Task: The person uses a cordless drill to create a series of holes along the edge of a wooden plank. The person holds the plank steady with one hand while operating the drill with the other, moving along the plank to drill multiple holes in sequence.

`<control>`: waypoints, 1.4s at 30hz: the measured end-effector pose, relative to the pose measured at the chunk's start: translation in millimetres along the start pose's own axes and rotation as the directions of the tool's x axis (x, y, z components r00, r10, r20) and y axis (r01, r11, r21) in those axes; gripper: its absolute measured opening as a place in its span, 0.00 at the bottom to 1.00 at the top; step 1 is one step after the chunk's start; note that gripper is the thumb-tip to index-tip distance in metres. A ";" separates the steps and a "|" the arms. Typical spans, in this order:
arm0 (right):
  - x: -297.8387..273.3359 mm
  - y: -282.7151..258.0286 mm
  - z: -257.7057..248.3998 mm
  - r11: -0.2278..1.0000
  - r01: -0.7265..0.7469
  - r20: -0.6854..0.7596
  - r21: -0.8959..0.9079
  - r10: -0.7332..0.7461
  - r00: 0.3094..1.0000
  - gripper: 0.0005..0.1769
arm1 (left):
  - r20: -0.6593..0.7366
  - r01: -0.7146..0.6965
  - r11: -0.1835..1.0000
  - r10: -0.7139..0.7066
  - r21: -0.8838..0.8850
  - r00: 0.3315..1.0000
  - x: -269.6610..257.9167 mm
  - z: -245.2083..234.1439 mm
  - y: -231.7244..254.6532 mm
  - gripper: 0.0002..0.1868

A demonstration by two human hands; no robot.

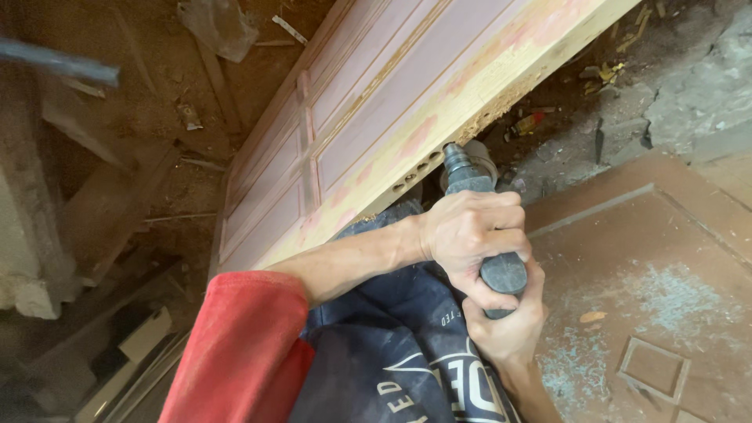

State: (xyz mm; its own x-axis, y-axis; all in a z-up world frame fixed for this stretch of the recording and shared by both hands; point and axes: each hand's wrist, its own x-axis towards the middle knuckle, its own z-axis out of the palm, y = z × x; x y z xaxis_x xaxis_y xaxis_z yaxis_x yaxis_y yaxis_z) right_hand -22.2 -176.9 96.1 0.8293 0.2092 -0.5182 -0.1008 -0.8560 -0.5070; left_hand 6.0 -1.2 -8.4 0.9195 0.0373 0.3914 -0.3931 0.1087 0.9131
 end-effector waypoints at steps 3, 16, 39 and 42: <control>-1.2 -0.9 0.7 1.000 0.009 -0.004 0.014 -0.009 1.000 0.43 | 0.010 -0.026 0.999 0.026 0.047 1.000 -3.6 2.1 -0.5 0.24; -10.6 -5.3 -9.6 0.996 0.008 0.008 0.092 -0.009 1.000 0.45 | 0.114 -0.045 0.974 0.020 0.220 0.993 -1.4 17.0 11.6 0.20; -9.6 23.7 13.2 1.000 0.005 -0.027 -0.015 -0.005 1.000 0.46 | -0.097 -0.047 0.999 0.048 0.007 0.994 -11.8 -3.1 -8.0 0.25; -12.2 20.7 16.5 0.998 -0.008 -0.036 -0.063 0.006 0.999 0.43 | -0.087 -0.052 0.999 0.053 0.007 0.995 -16.7 -0.1 -11.5 0.23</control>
State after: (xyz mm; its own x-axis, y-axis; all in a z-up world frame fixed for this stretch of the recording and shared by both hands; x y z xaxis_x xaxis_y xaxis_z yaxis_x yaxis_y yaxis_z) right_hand -43.5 -189.4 80.5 0.8478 0.1870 -0.4963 -0.0728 -0.8859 -0.4582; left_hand -4.8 -2.9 -25.4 0.8948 0.1289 0.4275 -0.4406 0.0998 0.8921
